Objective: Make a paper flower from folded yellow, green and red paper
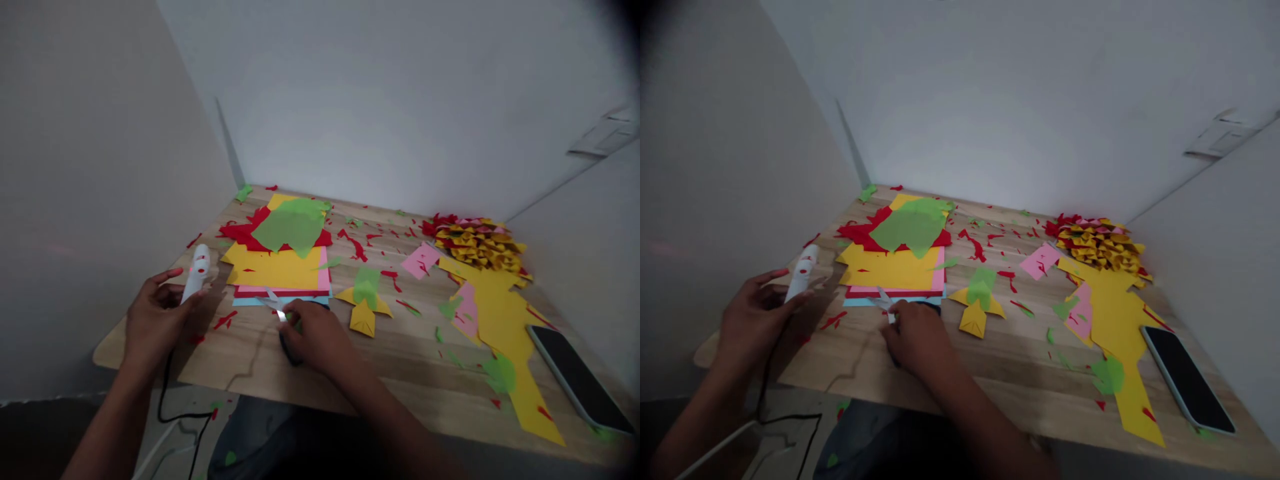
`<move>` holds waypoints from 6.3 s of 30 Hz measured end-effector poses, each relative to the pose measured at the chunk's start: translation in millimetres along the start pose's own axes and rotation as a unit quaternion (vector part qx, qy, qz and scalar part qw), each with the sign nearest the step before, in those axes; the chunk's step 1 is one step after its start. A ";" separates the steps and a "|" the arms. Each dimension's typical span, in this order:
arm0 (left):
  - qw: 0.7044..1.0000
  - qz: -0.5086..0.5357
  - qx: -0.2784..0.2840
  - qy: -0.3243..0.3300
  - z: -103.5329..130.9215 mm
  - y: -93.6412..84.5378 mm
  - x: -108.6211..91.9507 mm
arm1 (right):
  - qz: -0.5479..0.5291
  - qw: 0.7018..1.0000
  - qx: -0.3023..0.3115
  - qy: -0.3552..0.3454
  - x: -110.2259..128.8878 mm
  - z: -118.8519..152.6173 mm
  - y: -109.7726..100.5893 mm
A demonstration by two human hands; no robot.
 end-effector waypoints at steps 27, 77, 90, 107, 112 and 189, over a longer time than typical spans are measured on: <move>0.697 -0.165 0.409 0.565 111.0 300.0 -142.1 | -0.273 0.828 -0.402 0.281 -167.5 161.1 -124.0; 0.739 -0.115 0.427 0.509 105.9 300.6 -143.1 | 0.039 0.961 -0.131 0.239 -138.7 104.3 -136.9; 0.737 -0.125 0.426 0.509 106.8 300.6 -143.8 | 0.045 0.954 -0.114 0.272 -138.9 105.3 -139.1; 0.720 -0.135 0.414 0.540 112.0 297.9 -144.5 | -0.178 0.880 -0.321 0.300 -173.9 140.1 -148.0; 0.722 -0.129 0.395 0.553 111.3 297.3 -144.2 | -0.242 0.844 -0.382 0.289 -191.5 145.3 -135.8; 0.722 -0.059 0.450 0.523 77.5 294.3 -131.4 | 0.100 0.964 -0.071 0.235 -115.7 65.6 -115.0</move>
Point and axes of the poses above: each hand's wrist, its own z-axis away from the middle knuckle, its own y-axis out of the palm, x = y × z, the point moved 8 cm from there along -z, towards the middle knuckle, and after that the axes turned 4 degrees about -z, right-handed, at the moved point
